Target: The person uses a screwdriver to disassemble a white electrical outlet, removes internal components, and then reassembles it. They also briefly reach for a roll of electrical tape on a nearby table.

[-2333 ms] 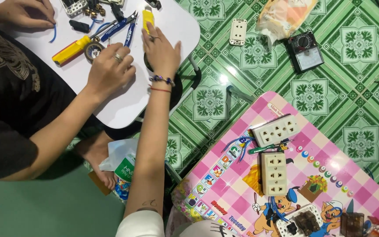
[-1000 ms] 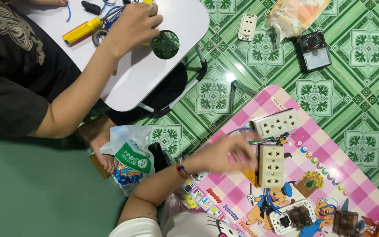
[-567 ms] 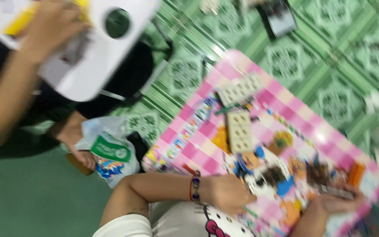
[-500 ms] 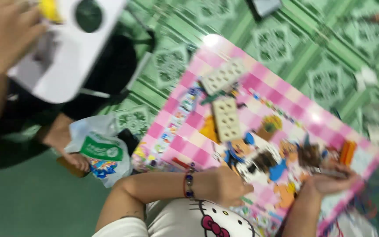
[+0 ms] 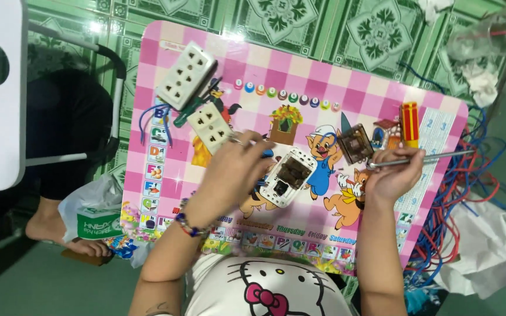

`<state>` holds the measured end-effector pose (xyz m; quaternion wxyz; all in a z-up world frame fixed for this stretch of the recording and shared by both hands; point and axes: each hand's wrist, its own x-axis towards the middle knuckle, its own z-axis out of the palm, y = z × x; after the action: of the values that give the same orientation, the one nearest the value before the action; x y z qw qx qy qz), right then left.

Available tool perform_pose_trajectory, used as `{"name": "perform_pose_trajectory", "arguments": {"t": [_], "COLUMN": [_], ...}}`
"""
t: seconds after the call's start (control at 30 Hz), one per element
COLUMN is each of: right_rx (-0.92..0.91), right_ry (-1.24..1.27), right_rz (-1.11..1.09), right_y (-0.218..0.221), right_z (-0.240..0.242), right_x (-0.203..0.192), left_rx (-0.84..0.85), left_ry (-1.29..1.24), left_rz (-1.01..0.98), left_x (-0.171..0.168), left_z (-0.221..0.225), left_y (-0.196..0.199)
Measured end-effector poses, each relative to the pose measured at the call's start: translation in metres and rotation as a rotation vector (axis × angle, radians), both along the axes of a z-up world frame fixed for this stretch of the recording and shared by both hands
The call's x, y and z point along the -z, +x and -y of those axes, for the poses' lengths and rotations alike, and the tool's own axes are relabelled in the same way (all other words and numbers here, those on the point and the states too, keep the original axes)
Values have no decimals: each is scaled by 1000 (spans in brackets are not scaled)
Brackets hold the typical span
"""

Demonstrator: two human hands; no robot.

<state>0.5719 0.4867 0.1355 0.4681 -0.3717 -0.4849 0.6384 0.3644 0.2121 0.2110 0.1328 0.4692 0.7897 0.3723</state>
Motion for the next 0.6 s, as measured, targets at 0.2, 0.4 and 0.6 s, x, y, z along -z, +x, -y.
{"name": "perform_pose_trajectory", "arguments": {"t": [0.2,0.4,0.6], "right_rx": [6,-60,-89], "right_ry": [20,-31,-50], "right_rz": [-14,-29,-66], "right_y": [17,2,9], "right_z": [-25,-5,-9], "right_x": [37,-1,3], "left_rx": [84,182,12], "left_ry": [-104,-133,53], "left_rz": [-13,-101,-107], "left_x": [-9,17,23], "left_z": [24,19,4], "left_y": [-18,0,5]}}
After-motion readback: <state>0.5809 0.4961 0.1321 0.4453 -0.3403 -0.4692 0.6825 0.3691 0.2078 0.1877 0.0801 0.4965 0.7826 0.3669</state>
